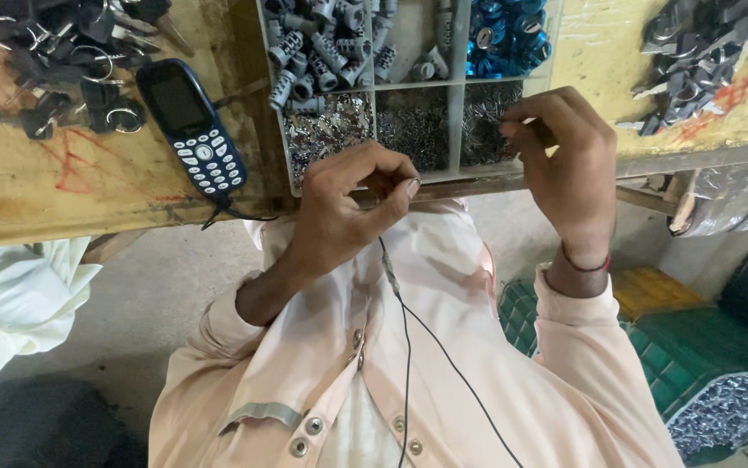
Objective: The person sits at a workbench and assembles keys by hand, picking small metal key blades and plastic key heads from a compartment tray and pressing the parts together to join them, placing finished keys aside and repeating the assembly with new parts.
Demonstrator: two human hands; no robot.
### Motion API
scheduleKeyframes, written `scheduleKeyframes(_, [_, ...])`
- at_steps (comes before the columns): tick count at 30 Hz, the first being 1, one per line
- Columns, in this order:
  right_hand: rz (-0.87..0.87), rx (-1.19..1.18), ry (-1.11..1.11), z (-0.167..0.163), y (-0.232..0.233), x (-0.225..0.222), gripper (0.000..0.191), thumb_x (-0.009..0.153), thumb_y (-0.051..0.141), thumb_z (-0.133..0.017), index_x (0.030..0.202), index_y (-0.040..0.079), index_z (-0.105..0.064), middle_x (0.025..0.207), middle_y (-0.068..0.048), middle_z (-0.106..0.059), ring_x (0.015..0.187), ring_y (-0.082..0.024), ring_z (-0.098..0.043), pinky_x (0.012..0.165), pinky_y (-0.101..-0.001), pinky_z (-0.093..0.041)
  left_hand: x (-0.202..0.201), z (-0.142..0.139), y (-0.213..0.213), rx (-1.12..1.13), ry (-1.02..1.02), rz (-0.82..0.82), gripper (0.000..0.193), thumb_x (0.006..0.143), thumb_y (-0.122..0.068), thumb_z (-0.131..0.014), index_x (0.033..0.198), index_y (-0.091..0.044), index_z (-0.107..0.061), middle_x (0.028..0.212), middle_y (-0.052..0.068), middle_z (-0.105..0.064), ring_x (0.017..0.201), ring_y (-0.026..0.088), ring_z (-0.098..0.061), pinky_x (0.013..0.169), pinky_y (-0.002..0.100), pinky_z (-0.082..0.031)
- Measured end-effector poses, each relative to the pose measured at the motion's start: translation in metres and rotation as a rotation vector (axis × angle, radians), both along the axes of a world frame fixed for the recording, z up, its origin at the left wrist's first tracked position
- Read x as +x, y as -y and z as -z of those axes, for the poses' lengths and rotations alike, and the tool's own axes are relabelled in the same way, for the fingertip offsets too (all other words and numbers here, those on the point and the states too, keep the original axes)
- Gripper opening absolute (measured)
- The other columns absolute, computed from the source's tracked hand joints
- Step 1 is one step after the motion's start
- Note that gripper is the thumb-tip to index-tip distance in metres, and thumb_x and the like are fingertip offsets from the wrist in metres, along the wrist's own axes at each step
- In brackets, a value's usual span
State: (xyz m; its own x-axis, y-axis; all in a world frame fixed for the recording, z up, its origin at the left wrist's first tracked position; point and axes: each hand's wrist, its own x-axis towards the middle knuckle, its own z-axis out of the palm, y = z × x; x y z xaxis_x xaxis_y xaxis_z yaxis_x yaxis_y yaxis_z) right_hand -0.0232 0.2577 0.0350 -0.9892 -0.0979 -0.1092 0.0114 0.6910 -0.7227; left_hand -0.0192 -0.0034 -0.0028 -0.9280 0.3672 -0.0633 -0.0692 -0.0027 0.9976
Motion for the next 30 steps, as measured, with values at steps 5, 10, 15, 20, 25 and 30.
scheduleKeyframes(5, [0.151, -0.647, 0.105, -0.008, 0.043, 0.014, 0.01, 0.1, -0.001, -0.074, 0.105, -0.003, -0.066, 0.101, -0.007, -0.064, 0.076, -0.008, -0.065, 0.064, -0.0217, -0.054, 0.01, 0.001, -0.016, 0.067, 0.098, -0.107, 0.013, 0.103, -0.011, -0.07, 0.108, 0.001, -0.069, 0.097, 0.006, -0.07, 0.082, 0.008, -0.067, 0.072, 0.025, -0.057])
scheduleKeyframes(10, [-0.001, -0.331, 0.006, 0.008, 0.06, 0.027, 0.013, 0.096, 0.001, -0.08, 0.101, -0.003, -0.069, 0.101, -0.008, -0.065, 0.079, -0.008, -0.065, 0.067, -0.0216, -0.054, 0.012, 0.011, -0.014, 0.48, 0.449, -0.069, 0.02, 0.107, -0.013, -0.063, 0.114, 0.005, -0.063, 0.097, 0.011, -0.071, 0.082, 0.012, -0.071, 0.073, 0.029, -0.065])
scheduleKeyframes(15, [-0.016, -0.496, 0.153, 0.011, 0.049, 0.027, 0.011, 0.097, -0.001, -0.078, 0.103, -0.003, -0.069, 0.103, -0.009, -0.065, 0.083, -0.009, -0.065, 0.071, -0.0223, -0.055, 0.014, 0.005, -0.007, 0.425, 0.362, -0.056, 0.017, 0.107, -0.009, -0.064, 0.116, 0.006, -0.064, 0.104, 0.01, -0.071, 0.093, 0.013, -0.072, 0.08, 0.029, -0.067])
scheduleKeyframes(20, [-0.099, -0.31, -0.058, 0.009, 0.056, 0.025, 0.017, 0.094, -0.002, -0.081, 0.104, -0.004, -0.067, 0.101, -0.011, -0.066, 0.087, -0.014, -0.069, 0.076, -0.0246, -0.06, 0.017, -0.002, -0.004, 0.089, -0.033, -0.144, 0.015, 0.106, -0.009, -0.067, 0.114, 0.004, -0.067, 0.107, 0.011, -0.068, 0.092, 0.012, -0.071, 0.077, 0.026, -0.062])
scheduleKeyframes(25, [-0.127, -0.324, -0.022, 0.005, 0.056, 0.022, 0.017, 0.096, -0.002, -0.08, 0.106, -0.004, -0.066, 0.104, -0.011, -0.067, 0.09, -0.015, -0.069, 0.079, -0.0257, -0.06, 0.015, 0.003, -0.005, 0.459, 0.387, -0.071, 0.015, 0.107, -0.008, -0.064, 0.114, 0.005, -0.064, 0.105, 0.008, -0.069, 0.094, 0.011, -0.071, 0.079, 0.026, -0.063])
scheduleKeyframes(30, [-0.097, -0.374, 0.064, 0.004, 0.055, 0.02, 0.014, 0.098, -0.002, -0.078, 0.106, -0.004, -0.067, 0.106, -0.01, -0.066, 0.088, -0.013, -0.068, 0.077, -0.0246, -0.06, 0.018, 0.006, -0.004, 0.415, 0.366, -0.083, 0.016, 0.107, -0.01, -0.065, 0.115, 0.004, -0.064, 0.106, 0.009, -0.069, 0.093, 0.012, -0.072, 0.08, 0.027, -0.064])
